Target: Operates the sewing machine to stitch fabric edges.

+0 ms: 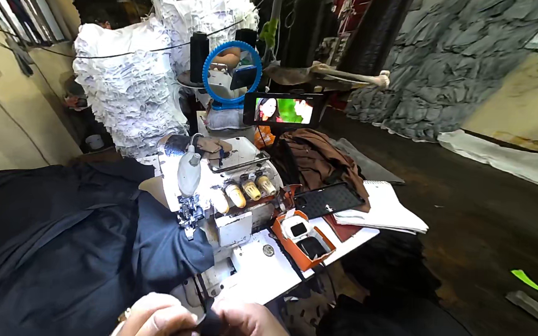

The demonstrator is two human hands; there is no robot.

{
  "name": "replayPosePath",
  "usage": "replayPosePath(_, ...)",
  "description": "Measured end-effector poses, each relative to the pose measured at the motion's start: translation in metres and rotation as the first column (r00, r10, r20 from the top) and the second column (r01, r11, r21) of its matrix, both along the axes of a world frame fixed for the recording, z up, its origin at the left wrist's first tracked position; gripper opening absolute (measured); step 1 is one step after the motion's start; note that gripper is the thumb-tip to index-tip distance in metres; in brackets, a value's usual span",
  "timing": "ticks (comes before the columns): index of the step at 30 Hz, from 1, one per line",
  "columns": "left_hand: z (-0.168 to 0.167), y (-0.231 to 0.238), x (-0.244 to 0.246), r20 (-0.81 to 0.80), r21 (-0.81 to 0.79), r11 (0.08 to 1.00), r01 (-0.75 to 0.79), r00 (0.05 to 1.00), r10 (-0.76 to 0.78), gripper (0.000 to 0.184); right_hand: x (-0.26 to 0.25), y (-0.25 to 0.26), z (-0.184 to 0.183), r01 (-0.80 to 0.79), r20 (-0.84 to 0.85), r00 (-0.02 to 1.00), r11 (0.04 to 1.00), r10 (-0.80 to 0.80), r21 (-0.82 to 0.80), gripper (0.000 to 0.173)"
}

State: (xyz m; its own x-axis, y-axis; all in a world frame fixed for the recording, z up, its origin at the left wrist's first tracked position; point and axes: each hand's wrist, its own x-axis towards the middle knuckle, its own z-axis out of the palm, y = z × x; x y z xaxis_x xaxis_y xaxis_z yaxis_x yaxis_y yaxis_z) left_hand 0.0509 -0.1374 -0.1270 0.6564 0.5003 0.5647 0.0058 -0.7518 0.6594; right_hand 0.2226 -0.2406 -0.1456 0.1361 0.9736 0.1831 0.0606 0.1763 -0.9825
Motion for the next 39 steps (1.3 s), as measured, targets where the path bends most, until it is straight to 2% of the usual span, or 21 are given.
replayPosePath(3,-0.001,0.020,0.013,-0.005,0.109,0.989,-0.102,0.995,0.103,0.013,0.003,0.014,0.001,0.089,0.043,0.995,0.996,-0.090,0.017,0.013)
replayPosePath(5,-0.011,0.043,0.030,0.028,0.177,0.957,-0.230,0.973,0.229,0.014,0.010,0.032,-0.005,0.217,0.176,0.960,0.976,-0.220,0.037,0.012)
replayPosePath(6,-0.019,0.054,0.040,0.038,0.193,0.935,-0.297,0.955,0.295,0.015,0.013,0.043,-0.012,0.300,0.275,0.911,0.951,-0.307,0.068,0.014)
replayPosePath(8,-0.031,0.070,0.054,-0.023,0.161,0.916,-0.368,0.926,0.376,0.016,0.018,0.058,-0.029,0.424,0.432,0.788,0.896,-0.438,0.134,0.019)
replayPosePath(10,-0.039,0.075,0.059,-0.094,0.085,0.922,-0.377,0.919,0.384,0.015,0.019,0.063,-0.040,0.458,0.475,0.743,0.876,-0.472,0.155,0.021)
replayPosePath(15,-0.049,0.059,0.046,-0.085,0.091,0.907,-0.412,0.904,0.419,0.015,0.012,0.047,-0.052,0.416,0.416,0.797,0.897,-0.438,0.147,0.017)
replayPosePath(20,-0.047,0.053,0.051,-0.094,0.120,0.868,-0.482,0.864,0.494,0.018,0.019,0.056,-0.055,0.435,0.397,0.774,0.869,-0.494,0.235,0.016)
replayPosePath(24,-0.045,0.056,0.058,-0.113,0.150,0.830,-0.538,0.824,0.555,0.019,0.025,0.064,-0.055,0.432,0.390,0.777,0.869,-0.494,0.242,0.017)
replayPosePath(27,-0.045,0.052,0.058,-0.137,0.176,0.829,-0.531,0.820,0.555,0.019,0.024,0.059,-0.054,0.405,0.328,0.834,0.896,-0.443,0.180,0.017)
replayPosePath(31,-0.043,0.044,0.054,-0.143,0.174,0.855,-0.488,0.847,0.512,0.014,0.015,0.044,-0.046,0.375,0.207,0.907,0.927,-0.366,-0.007,0.011)
replayPosePath(34,-0.040,0.036,0.054,-0.154,0.338,0.818,-0.465,0.831,0.535,0.022,0.011,0.044,-0.045,0.387,0.146,0.915,0.920,-0.375,-0.059,0.023)
replayPosePath(36,-0.037,0.025,0.058,-0.177,0.464,0.755,-0.464,0.786,0.592,0.029,0.011,0.047,-0.047,0.379,0.118,0.920,0.925,-0.375,-0.018,0.021)
replayPosePath(39,-0.038,0.014,0.061,-0.224,0.506,0.713,-0.486,0.724,0.653,0.036,0.014,0.050,-0.046,0.338,0.135,0.929,0.939,-0.344,0.068,0.017)
